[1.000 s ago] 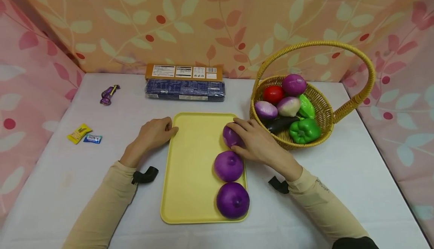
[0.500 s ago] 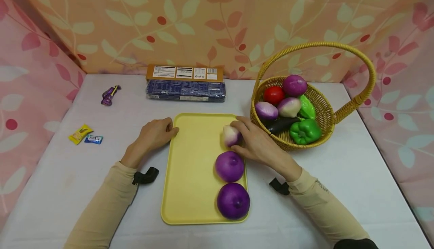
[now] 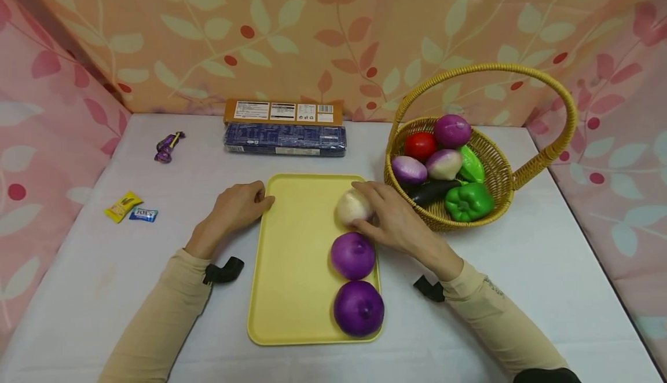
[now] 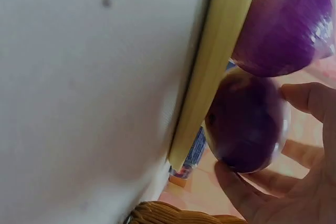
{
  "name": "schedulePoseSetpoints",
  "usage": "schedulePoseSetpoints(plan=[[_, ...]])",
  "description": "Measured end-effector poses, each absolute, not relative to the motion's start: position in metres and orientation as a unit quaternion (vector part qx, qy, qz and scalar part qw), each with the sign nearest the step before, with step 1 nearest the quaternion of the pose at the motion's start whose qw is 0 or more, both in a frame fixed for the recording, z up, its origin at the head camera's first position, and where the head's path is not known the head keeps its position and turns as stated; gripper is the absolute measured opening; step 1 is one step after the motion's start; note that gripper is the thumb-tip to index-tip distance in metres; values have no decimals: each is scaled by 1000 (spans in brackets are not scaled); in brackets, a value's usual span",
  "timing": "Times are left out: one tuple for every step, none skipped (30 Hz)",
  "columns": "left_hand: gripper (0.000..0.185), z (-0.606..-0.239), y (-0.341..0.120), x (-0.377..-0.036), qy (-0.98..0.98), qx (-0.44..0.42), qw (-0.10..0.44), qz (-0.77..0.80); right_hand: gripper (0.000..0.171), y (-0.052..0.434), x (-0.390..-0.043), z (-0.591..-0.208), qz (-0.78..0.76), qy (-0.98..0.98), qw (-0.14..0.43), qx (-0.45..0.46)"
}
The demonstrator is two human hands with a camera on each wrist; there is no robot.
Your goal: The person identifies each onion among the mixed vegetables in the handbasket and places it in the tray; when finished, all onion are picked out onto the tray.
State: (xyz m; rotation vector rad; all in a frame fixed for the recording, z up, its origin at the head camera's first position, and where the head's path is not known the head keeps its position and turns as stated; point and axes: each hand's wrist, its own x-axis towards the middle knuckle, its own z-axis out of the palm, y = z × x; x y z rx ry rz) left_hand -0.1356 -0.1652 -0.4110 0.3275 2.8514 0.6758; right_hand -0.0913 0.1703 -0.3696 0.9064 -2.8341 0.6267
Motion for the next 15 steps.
schedulePoseSetpoints(plan=[[29, -411, -165, -136, 962, 111, 96, 229, 61, 170, -91, -370, 206, -929, 48, 303], [29, -412, -165, -135, 962, 112, 96, 229, 61, 170, -91, -371, 203, -928, 45, 308], [29, -412, -165, -135, 962, 112, 96, 230, 60, 171, -90, -371, 200, -928, 44, 311], [29, -412, -165, -135, 962, 112, 95, 230, 59, 171, -90, -371, 196, -928, 44, 313], [29, -412, -165, -135, 962, 112, 95, 230, 59, 171, -90, -371, 192, -928, 45, 316], [29, -412, -165, -135, 962, 111, 95, 230, 58, 172, -89, -371, 187, -928, 45, 319], [29, -412, -166, -135, 962, 111, 95, 230, 59, 172, -89, -370, 183, -928, 46, 320], [29, -412, -166, -135, 962, 110, 95, 229, 59, 172, -89, -370, 179, -929, 45, 321], [29, -412, -166, -135, 963, 110, 95, 229, 59, 172, -89, -369, 180, -928, 45, 322], [29, -412, -166, -135, 963, 110, 95, 229, 59, 172, -89, -369, 181, -928, 41, 322], [29, -412, -166, -135, 963, 110, 95, 228, 59, 172, -89, -369, 183, -928, 37, 323], [29, -412, -166, -135, 963, 110, 95, 228, 58, 172, -90, -369, 184, -928, 32, 322], [29, -412, -166, -135, 963, 111, 95, 228, 58, 172, -90, -369, 186, -928, 29, 322], [29, -412, -166, -135, 963, 111, 95, 228, 58, 172, -90, -370, 187, -928, 26, 322], [29, -412, -166, -135, 963, 112, 95, 228, 58, 172, -89, -370, 189, -927, 25, 323]])
